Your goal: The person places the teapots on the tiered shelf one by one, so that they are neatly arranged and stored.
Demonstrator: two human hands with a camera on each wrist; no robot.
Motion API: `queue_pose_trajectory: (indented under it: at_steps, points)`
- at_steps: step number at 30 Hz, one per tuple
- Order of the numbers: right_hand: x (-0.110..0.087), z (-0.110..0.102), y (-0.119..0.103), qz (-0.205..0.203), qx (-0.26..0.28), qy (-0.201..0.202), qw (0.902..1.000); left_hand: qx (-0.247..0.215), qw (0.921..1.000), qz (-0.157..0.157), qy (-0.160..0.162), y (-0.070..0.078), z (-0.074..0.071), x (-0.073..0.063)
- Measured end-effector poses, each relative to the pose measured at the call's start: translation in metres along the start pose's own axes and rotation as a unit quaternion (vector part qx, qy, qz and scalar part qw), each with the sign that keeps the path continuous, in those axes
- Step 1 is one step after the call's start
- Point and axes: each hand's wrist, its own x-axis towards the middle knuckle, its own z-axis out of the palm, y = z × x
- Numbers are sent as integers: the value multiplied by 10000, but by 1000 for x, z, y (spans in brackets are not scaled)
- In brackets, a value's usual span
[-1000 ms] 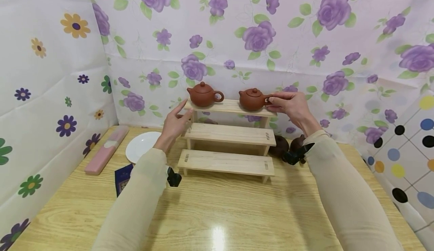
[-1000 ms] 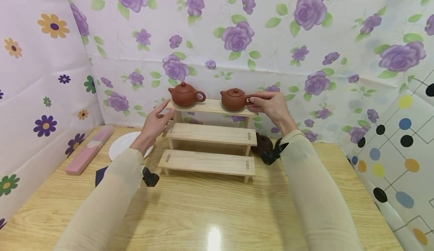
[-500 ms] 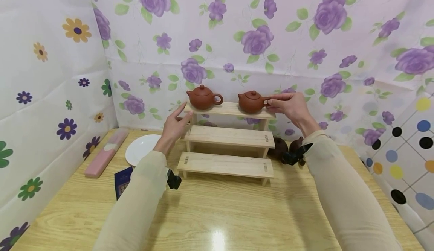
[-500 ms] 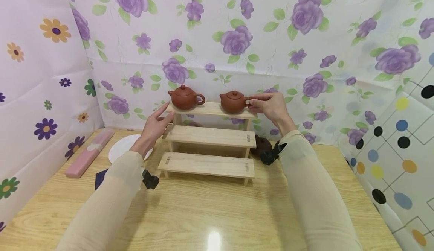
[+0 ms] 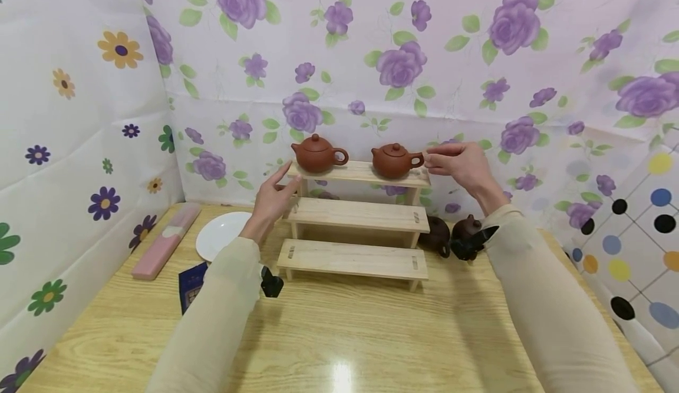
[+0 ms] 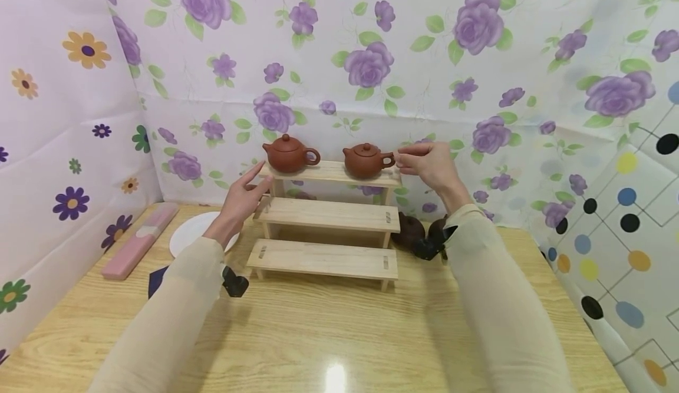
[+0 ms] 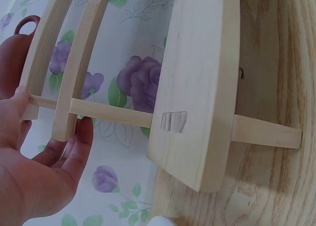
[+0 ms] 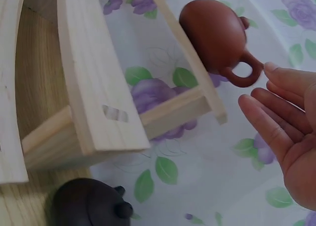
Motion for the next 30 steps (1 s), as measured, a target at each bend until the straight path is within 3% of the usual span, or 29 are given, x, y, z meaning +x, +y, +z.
queue_pose_trajectory:
  at_steps: [12,19,30]
  points:
    - [-21,-35,6,-256,-165,528,9981,23,10000,-16,-29,1,0,-3]
    - [-38,-51,18,-337,144,910,9952,-79,9995,-155,-250,-1,-11,-9]
    - [-64,-58,48,-292,582,1006,9928,-184,9978,-203,-606,-9,-28,-24]
